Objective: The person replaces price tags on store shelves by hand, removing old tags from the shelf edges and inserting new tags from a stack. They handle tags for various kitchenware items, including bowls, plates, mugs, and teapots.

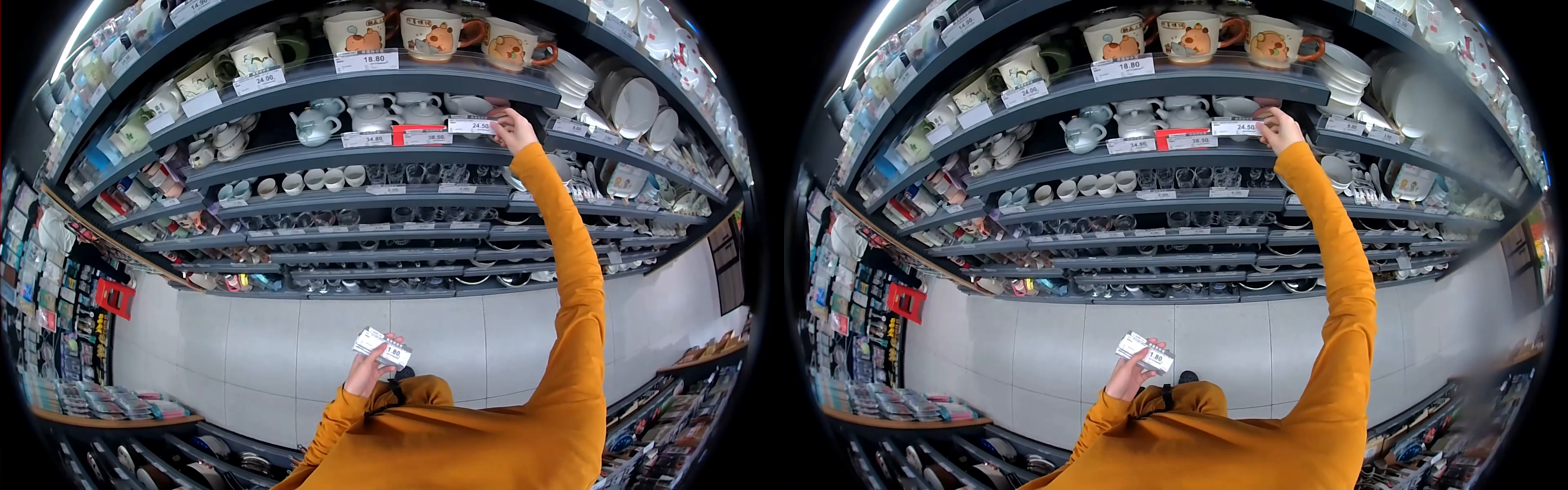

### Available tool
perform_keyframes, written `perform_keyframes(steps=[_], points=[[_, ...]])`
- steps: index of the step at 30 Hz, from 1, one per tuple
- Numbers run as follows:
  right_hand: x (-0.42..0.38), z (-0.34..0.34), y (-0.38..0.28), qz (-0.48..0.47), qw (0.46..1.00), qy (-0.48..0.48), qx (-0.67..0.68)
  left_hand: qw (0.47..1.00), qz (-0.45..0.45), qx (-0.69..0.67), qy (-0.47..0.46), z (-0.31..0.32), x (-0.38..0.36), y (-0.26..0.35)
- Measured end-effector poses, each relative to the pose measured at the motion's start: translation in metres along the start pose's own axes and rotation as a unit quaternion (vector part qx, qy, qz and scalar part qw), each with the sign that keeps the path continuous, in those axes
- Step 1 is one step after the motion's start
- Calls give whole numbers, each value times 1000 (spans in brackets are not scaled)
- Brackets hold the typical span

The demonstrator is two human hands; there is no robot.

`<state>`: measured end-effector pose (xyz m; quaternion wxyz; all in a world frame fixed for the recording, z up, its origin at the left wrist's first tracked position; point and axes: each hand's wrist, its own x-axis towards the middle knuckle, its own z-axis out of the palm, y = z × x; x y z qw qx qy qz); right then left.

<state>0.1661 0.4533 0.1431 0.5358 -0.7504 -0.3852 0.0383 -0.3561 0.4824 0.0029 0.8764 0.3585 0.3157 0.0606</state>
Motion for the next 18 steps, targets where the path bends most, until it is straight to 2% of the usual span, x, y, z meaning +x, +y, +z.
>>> perform_keyframes(steps=[5, 8, 14, 18], points=[[-7, 2, -10, -23, 999, 18, -25, 1000, -4, 2, -3, -3, 0, -1], [-3, -1, 6, -49, 998, 33, -2, 1000, -6, 2, 4, -4, 0, -1], [-14, -3, 2, -1, 999, -2, -48, 1000, -2, 9, -2, -8, -1, -2], [-15, -4, 7, -19, 999, -11, -49, 1000, -3, 6, -5, -8, -2, -1]])
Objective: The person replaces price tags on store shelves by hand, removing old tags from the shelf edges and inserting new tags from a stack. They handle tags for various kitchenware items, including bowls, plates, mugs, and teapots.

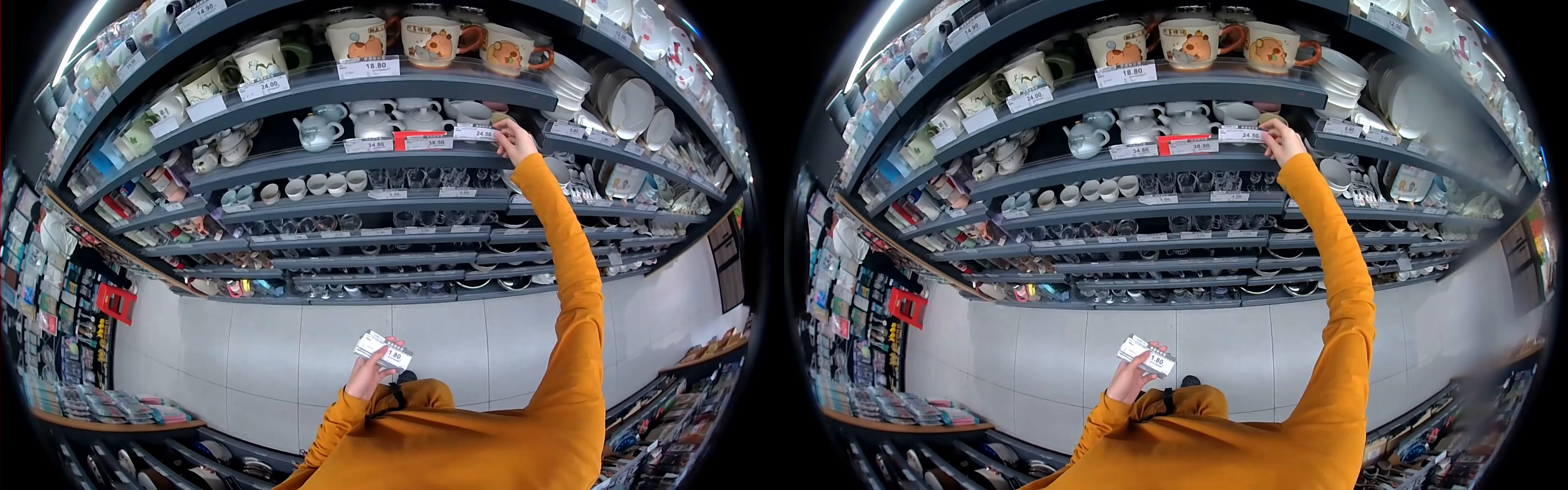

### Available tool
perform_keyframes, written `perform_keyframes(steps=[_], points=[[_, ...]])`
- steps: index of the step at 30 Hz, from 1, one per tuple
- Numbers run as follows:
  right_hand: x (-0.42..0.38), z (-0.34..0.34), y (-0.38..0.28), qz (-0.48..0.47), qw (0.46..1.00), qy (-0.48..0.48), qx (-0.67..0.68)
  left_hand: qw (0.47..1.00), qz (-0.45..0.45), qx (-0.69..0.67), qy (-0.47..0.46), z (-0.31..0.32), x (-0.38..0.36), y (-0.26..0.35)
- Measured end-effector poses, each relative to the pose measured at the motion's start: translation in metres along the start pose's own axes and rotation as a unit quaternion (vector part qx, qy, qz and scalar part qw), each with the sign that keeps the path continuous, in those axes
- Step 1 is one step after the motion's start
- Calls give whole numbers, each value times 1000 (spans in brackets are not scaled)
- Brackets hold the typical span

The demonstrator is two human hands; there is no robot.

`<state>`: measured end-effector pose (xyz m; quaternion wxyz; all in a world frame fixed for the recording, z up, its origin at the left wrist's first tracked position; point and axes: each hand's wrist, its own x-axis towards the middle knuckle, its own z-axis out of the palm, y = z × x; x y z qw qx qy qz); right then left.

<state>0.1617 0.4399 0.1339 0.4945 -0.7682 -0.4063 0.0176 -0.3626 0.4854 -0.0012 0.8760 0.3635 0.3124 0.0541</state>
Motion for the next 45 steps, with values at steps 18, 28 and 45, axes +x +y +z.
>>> perform_keyframes(steps=[18, 28, 45], points=[[-26, 16, -34, -135, 932, 48, -332, 1000, 0, 9, -6, -1, -3, 2], [-28, 44, -57, -209, 890, 84, -397, 1000, 9, -2, 0, -3, -7, -1], [-23, 70, -70, -225, 915, 35, -333, 1000, 12, -2, -2, -4, -8, -2]])
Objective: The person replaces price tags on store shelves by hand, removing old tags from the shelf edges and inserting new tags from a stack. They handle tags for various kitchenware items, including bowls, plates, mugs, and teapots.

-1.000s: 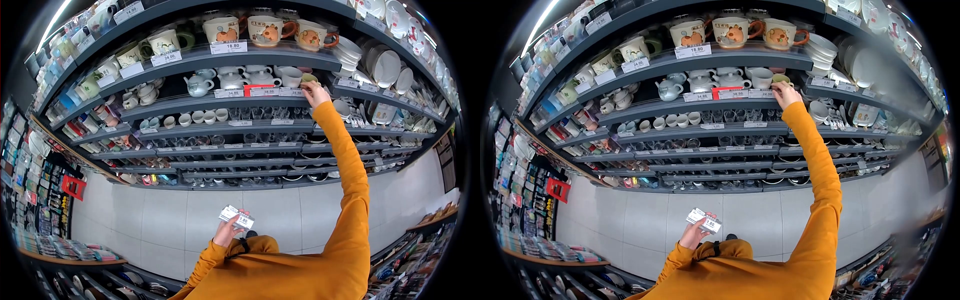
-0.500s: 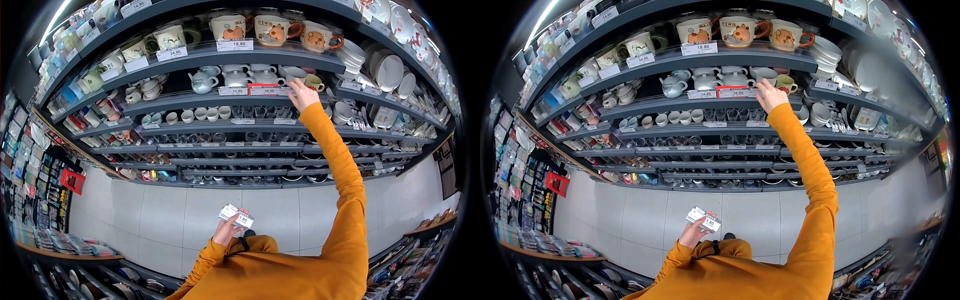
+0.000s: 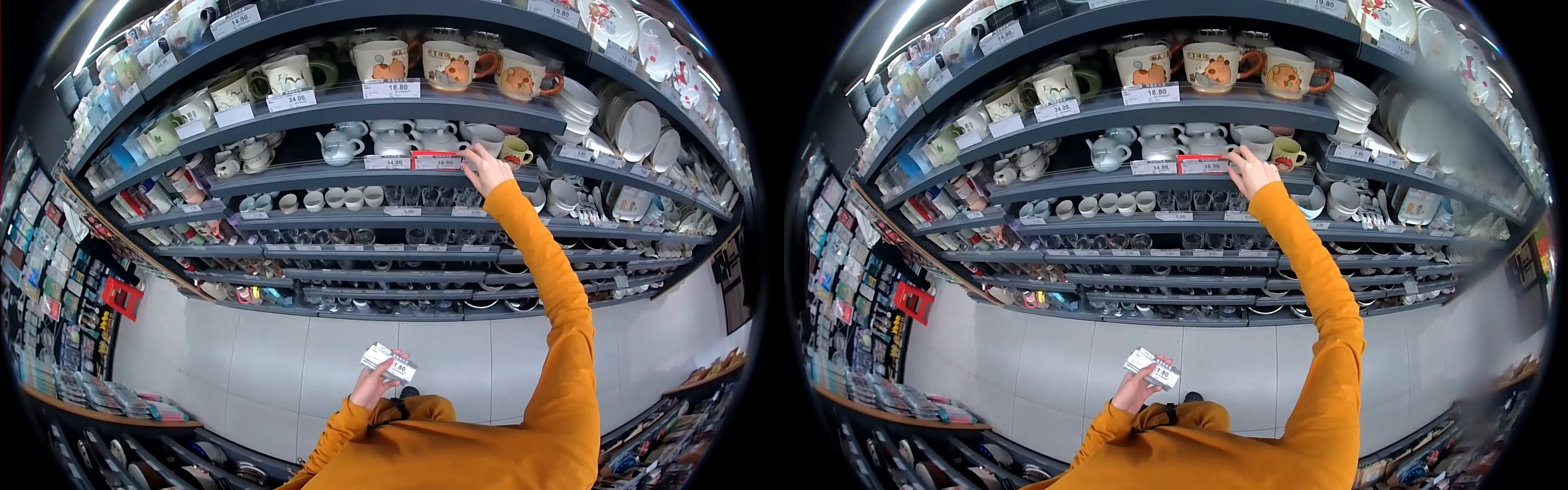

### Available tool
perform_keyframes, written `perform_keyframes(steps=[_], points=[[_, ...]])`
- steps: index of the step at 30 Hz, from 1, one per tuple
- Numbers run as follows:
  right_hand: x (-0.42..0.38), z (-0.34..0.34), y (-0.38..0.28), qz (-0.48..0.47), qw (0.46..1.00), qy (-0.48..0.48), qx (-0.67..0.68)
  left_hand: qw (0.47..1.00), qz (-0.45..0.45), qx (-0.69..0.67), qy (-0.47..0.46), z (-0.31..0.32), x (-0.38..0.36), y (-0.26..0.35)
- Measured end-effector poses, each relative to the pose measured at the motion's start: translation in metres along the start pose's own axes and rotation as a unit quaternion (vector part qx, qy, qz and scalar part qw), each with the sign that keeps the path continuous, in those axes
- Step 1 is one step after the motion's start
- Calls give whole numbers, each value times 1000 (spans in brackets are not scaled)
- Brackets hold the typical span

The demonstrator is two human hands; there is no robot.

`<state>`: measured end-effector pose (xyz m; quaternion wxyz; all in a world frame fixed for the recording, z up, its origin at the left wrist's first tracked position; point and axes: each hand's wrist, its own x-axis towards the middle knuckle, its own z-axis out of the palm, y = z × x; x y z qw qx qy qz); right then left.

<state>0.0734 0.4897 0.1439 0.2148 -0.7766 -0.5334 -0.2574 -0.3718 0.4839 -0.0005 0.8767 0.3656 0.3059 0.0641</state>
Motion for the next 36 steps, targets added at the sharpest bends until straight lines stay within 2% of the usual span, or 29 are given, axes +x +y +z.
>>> perform_keyframes(steps=[2, 7, 13, 22, 25, 28, 33, 36], points=[[-3, 7, 6, -16, 1000, -4, -1, 1000, -2, 0, -6, 2, 1, 1], [-4, 3, 1, 18, 999, -26, 20, 1000, -1, 5, 1, 8, 2, 3], [-5, 7, 6, 0, 1000, 3, 30, 1000, 0, 7, -8, 4, 6, -2], [-4, 9, 5, 26, 997, -1, 71, 1000, 7, 4, -6, 8, 7, -3], [-2, 15, 3, 86, 987, -4, 139, 1000, 3, 5, -12, 10, 9, -4], [-2, 5, 0, 119, 978, -57, 164, 1000, -3, 7, -16, 13, 10, -4], [-25, -20, -8, 96, 979, 28, 175, 1000, -12, 11, -6, 21, 11, -5], [-49, -25, -8, 128, 969, 68, 201, 1000, -13, 19, -17, 22, 11, -6]])
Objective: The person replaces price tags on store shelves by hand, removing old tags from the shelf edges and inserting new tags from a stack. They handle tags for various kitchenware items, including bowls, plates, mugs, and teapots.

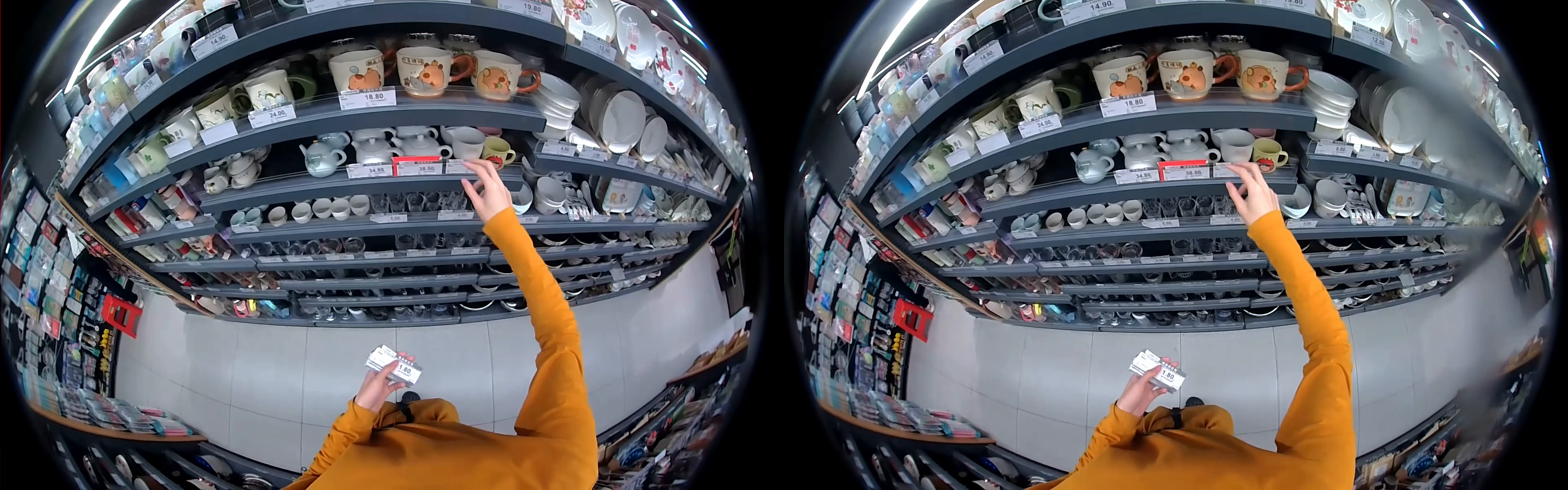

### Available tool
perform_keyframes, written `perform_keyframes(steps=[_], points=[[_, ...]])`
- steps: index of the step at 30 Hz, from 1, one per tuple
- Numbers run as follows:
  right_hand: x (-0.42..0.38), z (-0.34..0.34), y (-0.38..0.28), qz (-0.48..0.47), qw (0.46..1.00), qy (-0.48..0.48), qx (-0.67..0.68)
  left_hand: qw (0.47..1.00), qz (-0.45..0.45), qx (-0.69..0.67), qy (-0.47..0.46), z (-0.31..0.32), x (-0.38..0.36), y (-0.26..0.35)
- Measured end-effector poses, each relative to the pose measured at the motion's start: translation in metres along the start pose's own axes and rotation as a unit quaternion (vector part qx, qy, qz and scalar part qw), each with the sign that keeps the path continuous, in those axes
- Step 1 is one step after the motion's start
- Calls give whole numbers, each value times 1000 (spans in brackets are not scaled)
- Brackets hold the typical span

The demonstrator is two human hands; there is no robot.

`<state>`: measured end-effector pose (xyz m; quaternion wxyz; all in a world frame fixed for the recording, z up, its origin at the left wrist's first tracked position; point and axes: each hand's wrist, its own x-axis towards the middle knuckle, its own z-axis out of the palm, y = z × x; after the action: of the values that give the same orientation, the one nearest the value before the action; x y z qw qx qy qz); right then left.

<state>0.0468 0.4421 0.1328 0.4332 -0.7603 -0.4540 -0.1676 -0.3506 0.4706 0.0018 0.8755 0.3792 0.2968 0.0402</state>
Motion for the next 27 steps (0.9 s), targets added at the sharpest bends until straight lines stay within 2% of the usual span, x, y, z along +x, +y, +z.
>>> perform_keyframes(steps=[2, 6, 10, 14, 17, 18, 19, 20, 21, 22, 24, 27], points=[[-16, -5, -4, 32, 999, -28, -10, 1000, -6, -3, -6, 3, 0, 0], [-16, -8, 5, 12, 998, -35, -52, 999, -16, -14, -49, 9, 1, 2], [-2, -4, 22, -38, 980, -26, -193, 997, -25, -12, -65, 16, 4, 0], [-7, -13, 22, -19, 984, -62, -163, 999, -7, 9, -51, 20, 3, 2], [-43, -27, -24, -19, 999, -24, -39, 999, 24, 23, -7, 19, 1, 2], [-65, -28, -43, 30, 997, -48, 53, 999, 35, 27, 11, 19, 1, 1], [-95, -20, -50, 46, 988, -85, 117, 998, 43, 36, 35, 18, 1, 1], [-128, -16, -70, 96, 959, -174, 201, 996, 51, 44, 59, 17, 2, -1], [-164, -10, -85, 149, 908, -236, 313, 993, 59, 52, 83, 17, 3, -2], [-206, 6, -87, 106, 893, -272, 341, 993, 59, 59, 80, 16, 4, -3], [-259, 19, -110, 237, 860, -304, 335, 993, 60, 72, 76, 17, 7, -1], [-269, 7, -113, 341, 831, -246, 363, 993, 64, 79, 64, 31, 7, 0]])
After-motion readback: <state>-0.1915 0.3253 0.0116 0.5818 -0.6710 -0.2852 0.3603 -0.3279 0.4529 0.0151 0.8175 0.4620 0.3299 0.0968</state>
